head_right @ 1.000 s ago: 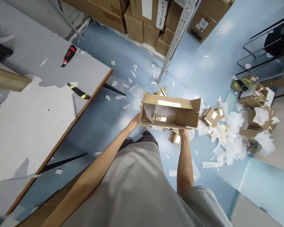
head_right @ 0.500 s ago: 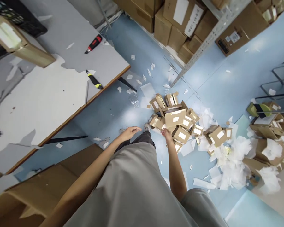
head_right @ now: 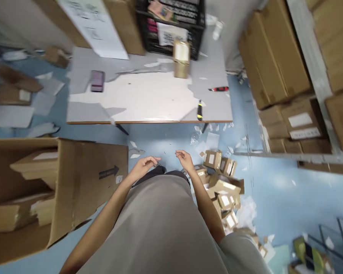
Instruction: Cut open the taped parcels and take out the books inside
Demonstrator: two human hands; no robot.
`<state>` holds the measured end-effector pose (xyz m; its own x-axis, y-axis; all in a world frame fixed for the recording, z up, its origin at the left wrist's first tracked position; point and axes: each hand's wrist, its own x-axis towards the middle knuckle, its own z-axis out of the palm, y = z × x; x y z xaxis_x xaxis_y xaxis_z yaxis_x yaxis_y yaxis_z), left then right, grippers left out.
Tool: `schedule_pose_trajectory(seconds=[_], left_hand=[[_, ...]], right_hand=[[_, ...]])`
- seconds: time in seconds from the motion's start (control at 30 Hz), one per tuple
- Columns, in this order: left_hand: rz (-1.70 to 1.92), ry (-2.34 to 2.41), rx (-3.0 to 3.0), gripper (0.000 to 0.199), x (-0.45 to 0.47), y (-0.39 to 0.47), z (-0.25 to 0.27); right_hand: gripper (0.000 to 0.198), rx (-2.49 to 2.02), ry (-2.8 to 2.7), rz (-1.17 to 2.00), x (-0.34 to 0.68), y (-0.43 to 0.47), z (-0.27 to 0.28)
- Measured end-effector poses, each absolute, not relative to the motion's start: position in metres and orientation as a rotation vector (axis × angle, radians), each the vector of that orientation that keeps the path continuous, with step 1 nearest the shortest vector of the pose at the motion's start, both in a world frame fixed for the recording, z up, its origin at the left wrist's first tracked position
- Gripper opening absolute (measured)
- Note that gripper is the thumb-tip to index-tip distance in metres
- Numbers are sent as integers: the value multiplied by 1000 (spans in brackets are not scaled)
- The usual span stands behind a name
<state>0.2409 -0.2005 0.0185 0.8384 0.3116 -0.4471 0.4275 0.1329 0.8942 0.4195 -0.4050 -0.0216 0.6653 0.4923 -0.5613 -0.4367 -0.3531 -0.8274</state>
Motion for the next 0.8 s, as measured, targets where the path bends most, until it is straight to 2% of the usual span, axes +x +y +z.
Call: schedule_pose_trajectory(seconds=[0.13,0.37,0.8], left_hand=[[219,818,1350,41,193,-141,33],[629,1039,1128,41,117,-71,55],[996,1508,708,56,50,-34,53]], right_hand=[[39,-1636,-429,1027,404,-300,14],[41,-1560,-840,1236,356,-159,57],[36,-1348,-1305,1748,304,45,46]])
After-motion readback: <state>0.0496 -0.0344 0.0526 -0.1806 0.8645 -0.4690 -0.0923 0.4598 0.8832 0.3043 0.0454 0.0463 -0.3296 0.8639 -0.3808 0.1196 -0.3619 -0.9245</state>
